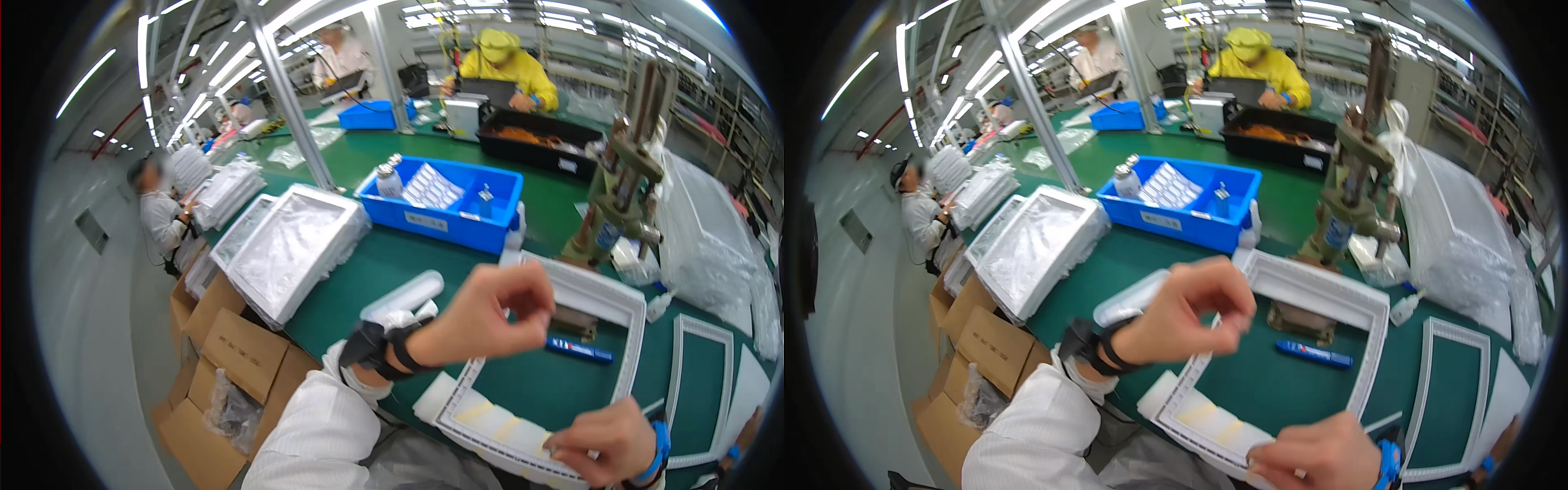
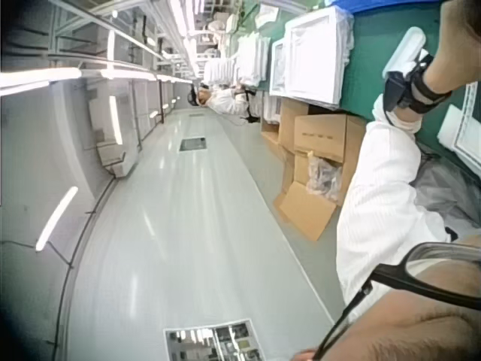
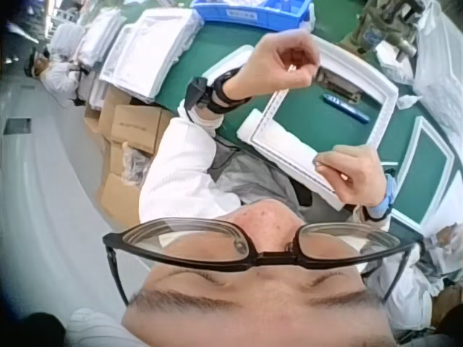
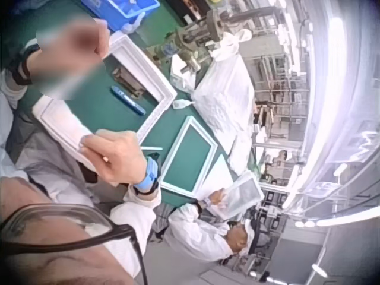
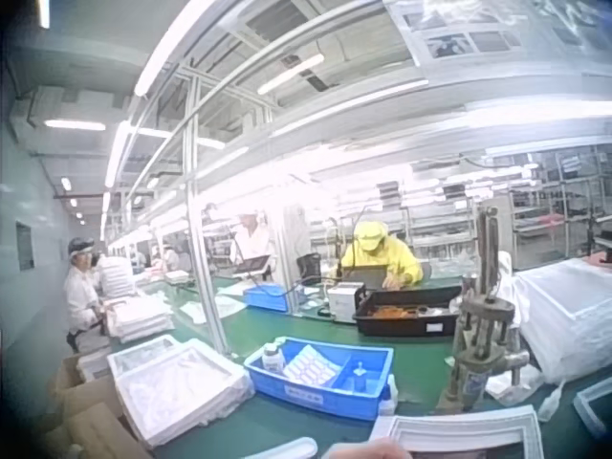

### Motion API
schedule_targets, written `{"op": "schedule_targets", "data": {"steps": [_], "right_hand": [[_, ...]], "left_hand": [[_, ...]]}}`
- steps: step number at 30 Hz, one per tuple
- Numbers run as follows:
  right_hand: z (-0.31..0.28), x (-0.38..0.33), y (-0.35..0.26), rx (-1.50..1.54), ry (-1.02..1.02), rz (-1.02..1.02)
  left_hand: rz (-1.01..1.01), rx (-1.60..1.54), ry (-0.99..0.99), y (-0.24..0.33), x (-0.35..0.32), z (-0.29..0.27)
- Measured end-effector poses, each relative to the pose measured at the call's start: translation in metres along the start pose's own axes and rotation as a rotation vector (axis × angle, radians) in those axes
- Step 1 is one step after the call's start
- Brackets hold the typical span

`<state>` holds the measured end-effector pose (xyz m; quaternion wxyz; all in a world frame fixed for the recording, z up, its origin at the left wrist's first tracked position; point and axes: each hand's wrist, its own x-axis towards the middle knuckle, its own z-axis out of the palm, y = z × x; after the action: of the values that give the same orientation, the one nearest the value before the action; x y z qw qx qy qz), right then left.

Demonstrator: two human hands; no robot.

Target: Assembling a white plastic frame with foam and magnets using a press tool.

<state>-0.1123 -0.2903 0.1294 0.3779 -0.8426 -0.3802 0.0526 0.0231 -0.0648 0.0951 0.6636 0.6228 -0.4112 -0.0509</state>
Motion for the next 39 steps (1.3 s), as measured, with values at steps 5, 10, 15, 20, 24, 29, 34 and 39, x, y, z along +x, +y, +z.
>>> {"op": "schedule_targets", "data": {"steps": [5, 10, 15, 20, 24, 29, 34, 39], "right_hand": [[0.002, 0.004, 0.016, 0.011, 0.188, 0.060], [0.000, 0.007, 0.023, 0.031, 0.308, 0.148], [-0.003, 0.004, 0.028, 0.061, 0.342, 0.191], [-0.002, 0.005, 0.033, 0.073, 0.357, 0.235], [-0.002, 0.006, 0.036, 0.064, 0.373, 0.237], [-0.001, 0.008, 0.040, 0.065, 0.379, 0.235], [0.001, 0.011, 0.043, 0.049, 0.385, 0.241], [0.001, 0.010, 0.044, 0.068, 0.380, 0.232]], "left_hand": [[-0.324, 0.025, 0.049, -0.013, 0.005, -0.047], [-0.516, 0.019, 0.026, -0.061, -0.013, -0.063], [-0.565, 0.031, 0.009, -0.072, -0.021, -0.058], [-0.598, 0.103, -0.037, -0.067, -0.029, -0.058], [-0.549, 0.150, -0.027, -0.059, -0.033, -0.054], [-0.506, 0.247, -0.050, -0.057, -0.035, -0.051], [-0.452, 0.425, -0.099, -0.056, -0.034, -0.048], [-0.373, 0.505, -0.114, -0.059, -0.039, -0.045]]}}
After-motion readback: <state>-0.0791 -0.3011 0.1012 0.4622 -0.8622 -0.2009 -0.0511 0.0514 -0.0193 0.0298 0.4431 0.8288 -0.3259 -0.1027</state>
